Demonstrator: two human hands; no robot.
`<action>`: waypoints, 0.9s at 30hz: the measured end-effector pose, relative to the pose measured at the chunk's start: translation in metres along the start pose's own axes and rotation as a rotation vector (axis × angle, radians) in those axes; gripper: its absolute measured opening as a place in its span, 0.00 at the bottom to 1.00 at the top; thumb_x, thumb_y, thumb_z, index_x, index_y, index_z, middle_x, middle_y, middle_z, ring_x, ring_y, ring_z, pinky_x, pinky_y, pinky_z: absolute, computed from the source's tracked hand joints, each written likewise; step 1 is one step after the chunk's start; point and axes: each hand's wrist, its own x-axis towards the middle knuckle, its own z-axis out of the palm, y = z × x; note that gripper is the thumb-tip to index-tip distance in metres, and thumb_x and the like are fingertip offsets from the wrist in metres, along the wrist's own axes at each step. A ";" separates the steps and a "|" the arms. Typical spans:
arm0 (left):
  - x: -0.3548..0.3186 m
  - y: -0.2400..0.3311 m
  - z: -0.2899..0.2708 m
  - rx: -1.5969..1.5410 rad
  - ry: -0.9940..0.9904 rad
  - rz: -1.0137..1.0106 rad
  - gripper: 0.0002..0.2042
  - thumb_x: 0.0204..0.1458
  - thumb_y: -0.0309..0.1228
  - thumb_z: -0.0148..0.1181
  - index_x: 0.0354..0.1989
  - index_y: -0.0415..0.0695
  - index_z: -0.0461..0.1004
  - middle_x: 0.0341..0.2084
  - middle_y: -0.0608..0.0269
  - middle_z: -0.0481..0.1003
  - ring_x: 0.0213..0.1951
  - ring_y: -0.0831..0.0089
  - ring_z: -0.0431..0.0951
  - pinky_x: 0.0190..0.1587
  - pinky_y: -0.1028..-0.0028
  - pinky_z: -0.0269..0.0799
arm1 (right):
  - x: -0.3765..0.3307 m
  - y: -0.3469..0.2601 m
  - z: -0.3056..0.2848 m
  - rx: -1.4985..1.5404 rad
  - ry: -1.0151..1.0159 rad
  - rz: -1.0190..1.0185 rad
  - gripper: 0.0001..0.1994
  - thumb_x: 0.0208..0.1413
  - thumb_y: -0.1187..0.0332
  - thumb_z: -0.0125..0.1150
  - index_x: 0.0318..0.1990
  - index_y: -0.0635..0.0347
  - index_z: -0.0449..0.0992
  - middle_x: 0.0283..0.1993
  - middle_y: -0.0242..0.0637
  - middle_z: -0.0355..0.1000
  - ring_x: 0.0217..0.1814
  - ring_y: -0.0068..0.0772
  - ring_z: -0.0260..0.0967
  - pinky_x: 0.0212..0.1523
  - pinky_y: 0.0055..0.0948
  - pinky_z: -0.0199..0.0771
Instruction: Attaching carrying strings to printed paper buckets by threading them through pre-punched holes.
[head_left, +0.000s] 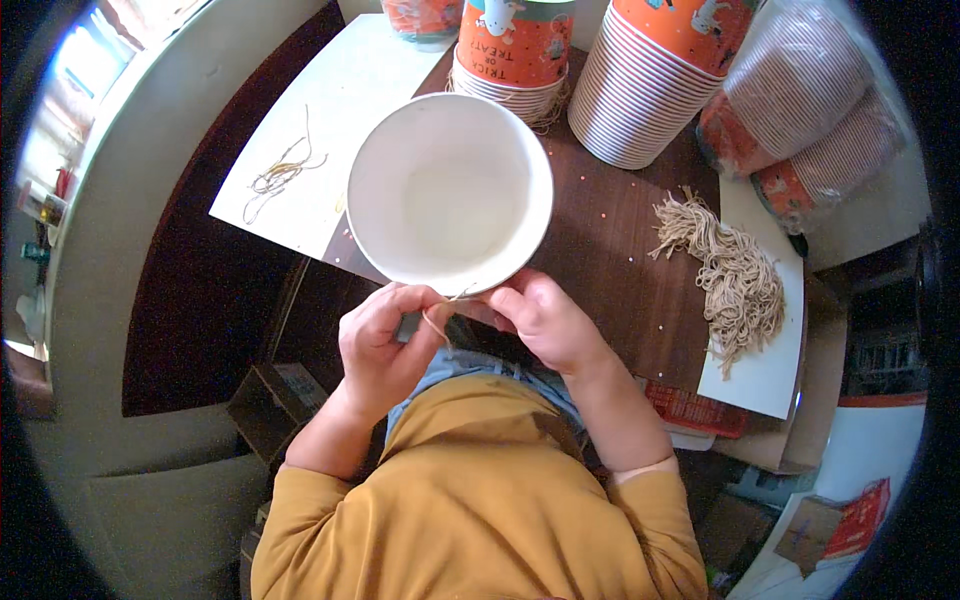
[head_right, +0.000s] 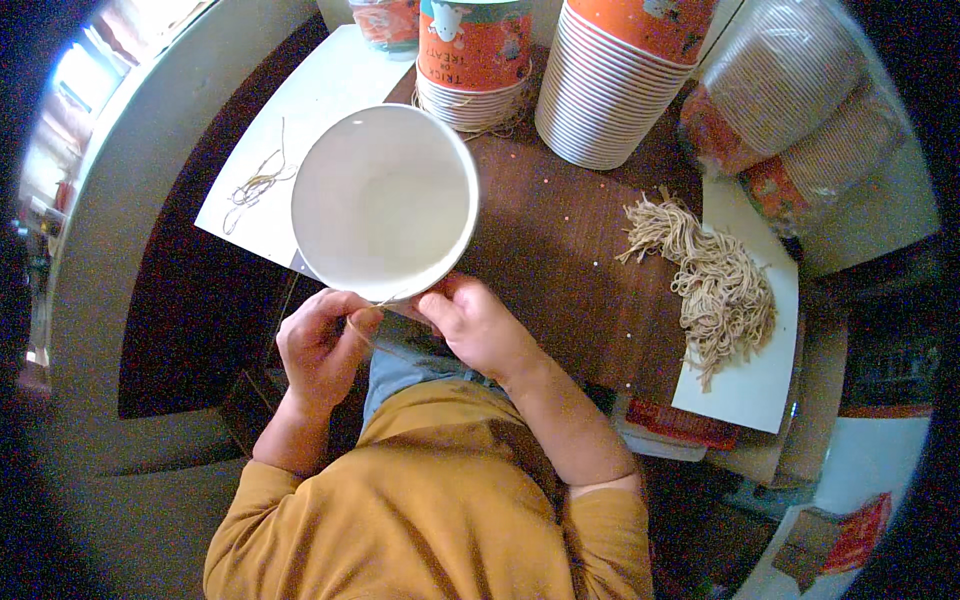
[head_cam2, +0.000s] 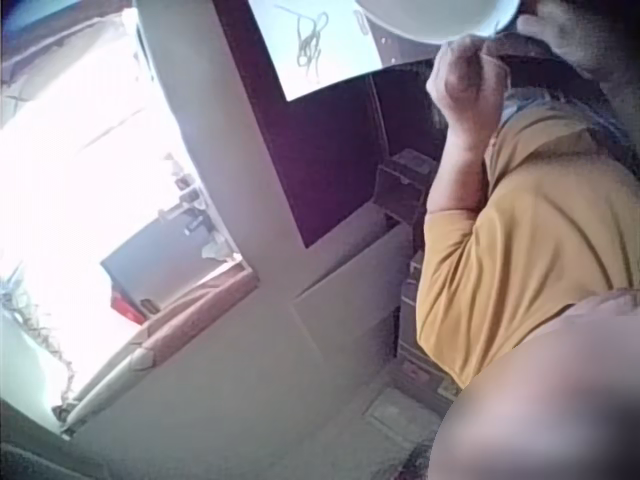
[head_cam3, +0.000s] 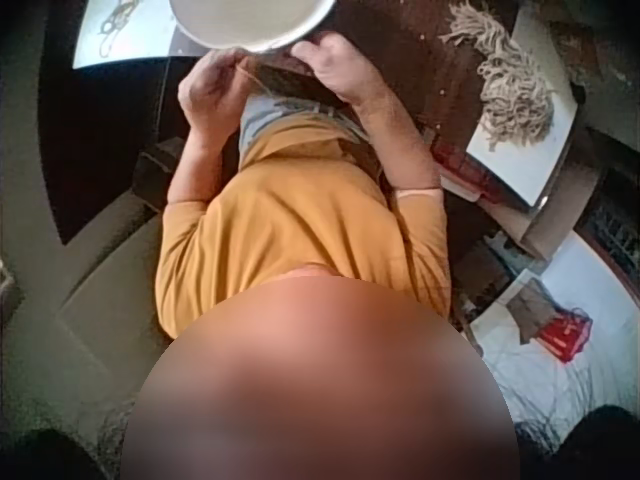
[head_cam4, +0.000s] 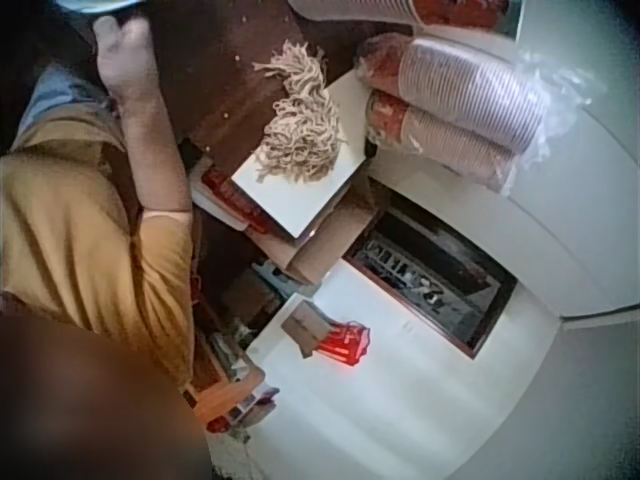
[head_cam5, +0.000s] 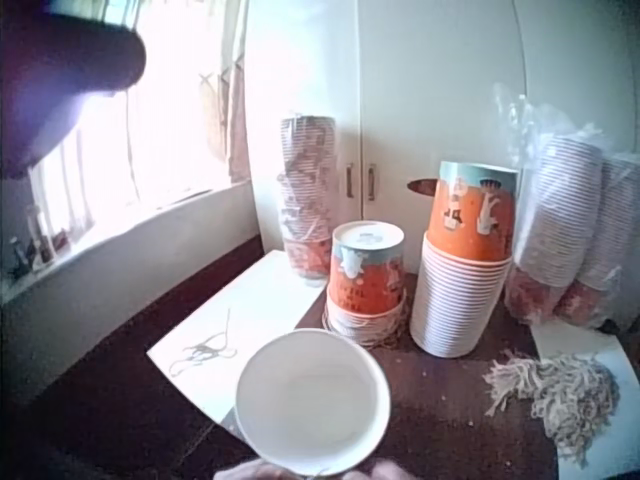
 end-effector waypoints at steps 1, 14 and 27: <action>0.001 0.001 0.001 -0.039 -0.013 -0.062 0.04 0.51 0.23 0.60 0.26 0.37 0.74 0.22 0.62 0.75 0.25 0.76 0.74 0.30 0.78 0.69 | -0.001 0.001 -0.001 0.000 0.001 -0.002 0.09 0.55 0.70 0.53 0.37 0.65 0.76 0.33 0.39 0.74 0.33 0.33 0.71 0.37 0.28 0.70; 0.003 -0.014 0.012 -0.303 0.056 -0.224 0.02 0.51 0.22 0.61 0.30 0.37 0.74 0.24 0.62 0.75 0.27 0.77 0.74 0.32 0.79 0.69 | -0.004 -0.008 0.009 -1.164 0.355 -1.054 0.15 0.37 0.75 0.68 0.37 0.54 0.75 0.42 0.37 0.68 0.38 0.37 0.65 0.40 0.35 0.67; 0.016 -0.011 -0.012 -0.433 -0.115 -0.217 0.03 0.51 0.23 0.61 0.31 0.36 0.74 0.29 0.64 0.77 0.33 0.79 0.75 0.38 0.78 0.70 | 0.013 -0.009 0.010 -0.693 0.127 -0.958 0.16 0.40 0.75 0.67 0.39 0.57 0.72 0.43 0.40 0.68 0.42 0.43 0.68 0.42 0.37 0.69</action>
